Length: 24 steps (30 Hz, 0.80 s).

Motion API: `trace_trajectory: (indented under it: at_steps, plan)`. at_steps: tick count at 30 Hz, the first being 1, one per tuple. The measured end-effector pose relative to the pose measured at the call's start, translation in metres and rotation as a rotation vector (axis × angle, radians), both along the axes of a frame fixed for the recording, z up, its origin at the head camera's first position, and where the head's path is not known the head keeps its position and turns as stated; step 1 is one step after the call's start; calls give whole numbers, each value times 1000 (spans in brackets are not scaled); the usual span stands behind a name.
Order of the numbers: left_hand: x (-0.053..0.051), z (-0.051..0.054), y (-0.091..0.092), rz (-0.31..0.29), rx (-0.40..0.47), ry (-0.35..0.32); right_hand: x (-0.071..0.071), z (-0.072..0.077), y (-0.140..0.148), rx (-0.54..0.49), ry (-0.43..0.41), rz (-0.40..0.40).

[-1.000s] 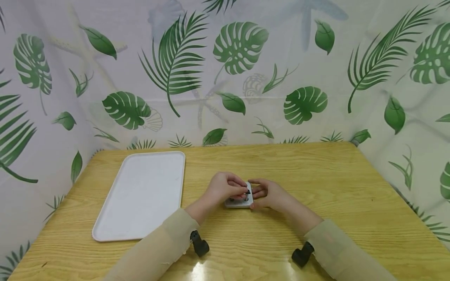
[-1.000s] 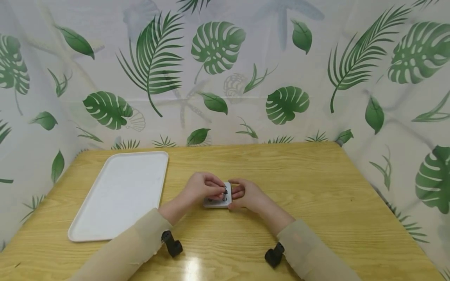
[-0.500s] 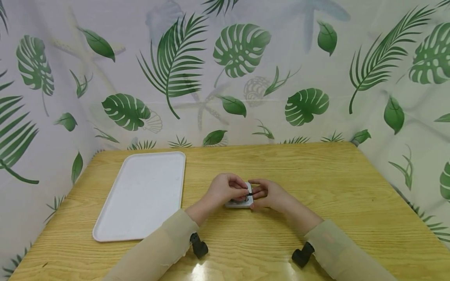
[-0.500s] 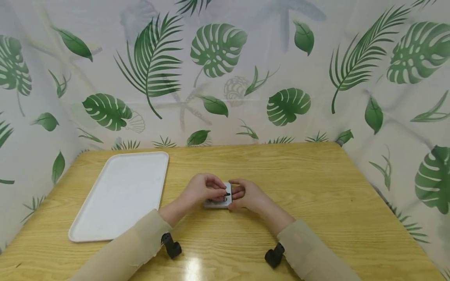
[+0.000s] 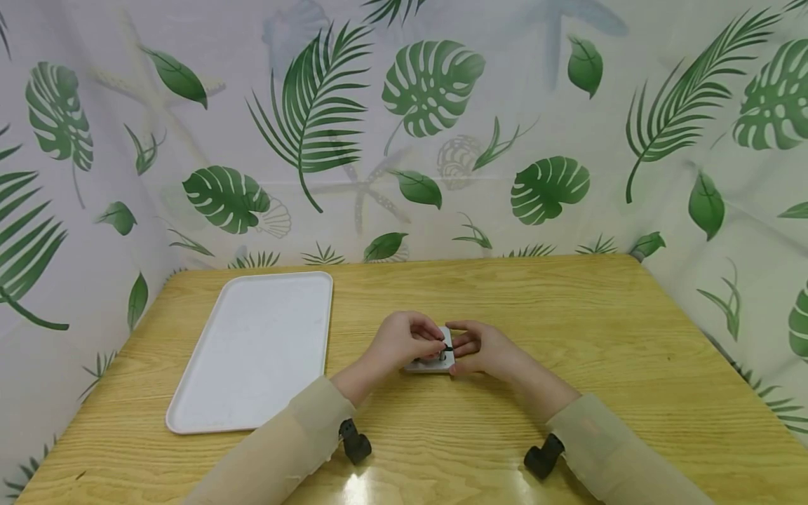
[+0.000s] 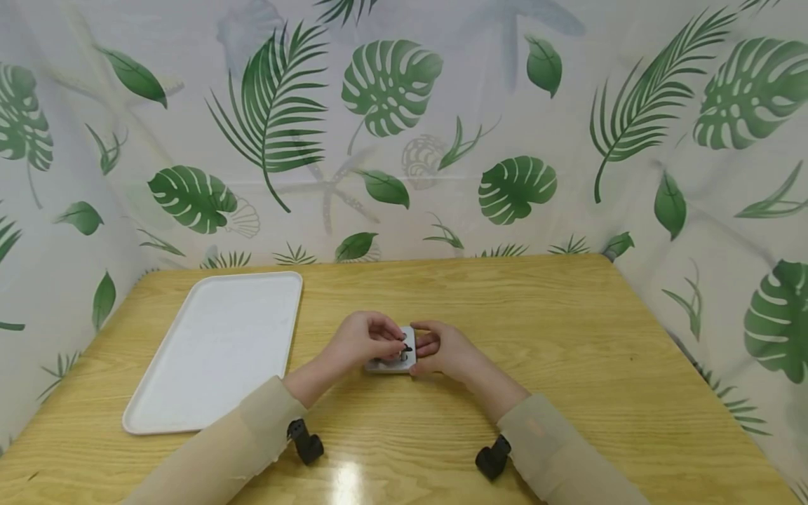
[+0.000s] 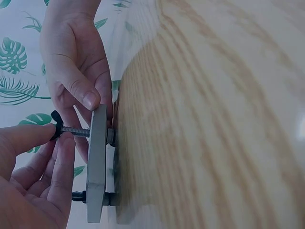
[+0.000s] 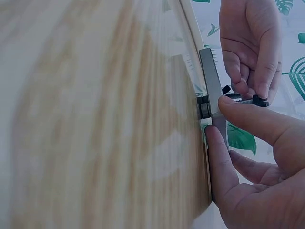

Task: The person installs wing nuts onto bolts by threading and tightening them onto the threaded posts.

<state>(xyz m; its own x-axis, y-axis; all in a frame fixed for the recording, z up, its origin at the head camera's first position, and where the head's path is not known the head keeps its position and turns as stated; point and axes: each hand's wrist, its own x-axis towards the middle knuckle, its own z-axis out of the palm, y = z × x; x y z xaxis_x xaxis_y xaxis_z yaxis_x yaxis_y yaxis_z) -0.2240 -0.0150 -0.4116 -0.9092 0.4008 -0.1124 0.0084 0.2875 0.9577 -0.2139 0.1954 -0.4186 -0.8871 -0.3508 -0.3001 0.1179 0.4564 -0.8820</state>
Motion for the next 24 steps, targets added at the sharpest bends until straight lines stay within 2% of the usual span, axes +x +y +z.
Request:
trace_trajectory:
  at_steps: [12,19,22,24]
  plan:
    - [1,-10,-4,-33,-57,50,2,-11,-5,10,31,-25]
    - [1,-8,-4,2,-31,52,3,-13,-4,2,31,-20]
    - [-1,-5,-2,-1,-71,99,3,-14,-3,7,38,-14]
    - [-2,-2,1,-18,-124,161,3,-13,-2,15,45,-9]
